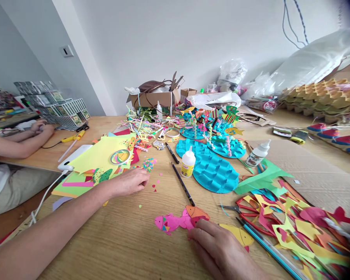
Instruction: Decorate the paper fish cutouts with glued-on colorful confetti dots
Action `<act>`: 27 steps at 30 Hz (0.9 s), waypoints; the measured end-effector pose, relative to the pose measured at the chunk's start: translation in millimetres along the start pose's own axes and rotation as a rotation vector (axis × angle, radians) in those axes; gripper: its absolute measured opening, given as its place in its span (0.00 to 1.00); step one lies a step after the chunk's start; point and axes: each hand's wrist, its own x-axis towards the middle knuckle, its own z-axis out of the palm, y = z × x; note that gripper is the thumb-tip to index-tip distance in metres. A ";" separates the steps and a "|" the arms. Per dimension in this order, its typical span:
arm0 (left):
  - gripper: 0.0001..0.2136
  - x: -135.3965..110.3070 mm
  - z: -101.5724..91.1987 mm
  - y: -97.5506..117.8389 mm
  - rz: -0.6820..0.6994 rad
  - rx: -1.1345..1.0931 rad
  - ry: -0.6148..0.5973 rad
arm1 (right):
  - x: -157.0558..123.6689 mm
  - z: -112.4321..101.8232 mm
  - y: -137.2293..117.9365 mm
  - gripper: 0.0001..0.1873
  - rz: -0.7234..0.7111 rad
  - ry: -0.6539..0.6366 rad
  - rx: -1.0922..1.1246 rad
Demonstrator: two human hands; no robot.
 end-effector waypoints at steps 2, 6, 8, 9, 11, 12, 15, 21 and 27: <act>0.06 0.6 -0.2 0.4 -0.004 -0.006 0.000 | 0.2 -0.1 -0.5 0.13 0.012 -0.020 -0.003; 0.06 0.6 -0.4 2.1 -0.007 -0.025 0.007 | 0.6 -0.6 -2.3 0.14 0.040 -0.071 0.002; 0.07 0.0 -0.2 2.8 -0.013 -0.040 0.014 | 0.9 -0.8 -2.9 0.14 0.050 -0.088 0.007; 0.07 -0.4 -0.1 3.1 -0.018 -0.049 0.018 | 1.2 -0.9 -3.0 0.14 0.052 -0.097 0.009; 0.07 -0.9 -0.3 3.1 -0.032 -0.072 0.026 | 1.9 -0.9 -2.8 0.14 0.056 -0.109 0.015; 0.07 -1.0 -0.7 3.0 -0.040 -0.087 0.030 | 2.2 -0.9 -2.7 0.13 0.056 -0.113 0.021; 0.06 -1.0 -4.1 1.8 -0.062 -0.151 0.038 | 2.2 -1.1 -2.2 0.13 0.054 -0.111 0.037; 0.04 -4.6 -15.2 3.2 -0.136 -0.342 0.054 | -0.8 1.6 0.7 0.14 0.037 -0.065 0.043; 0.05 -16.0 -18.7 28.8 -0.299 -1.077 0.170 | 3.4 0.6 0.1 0.13 0.043 0.032 0.262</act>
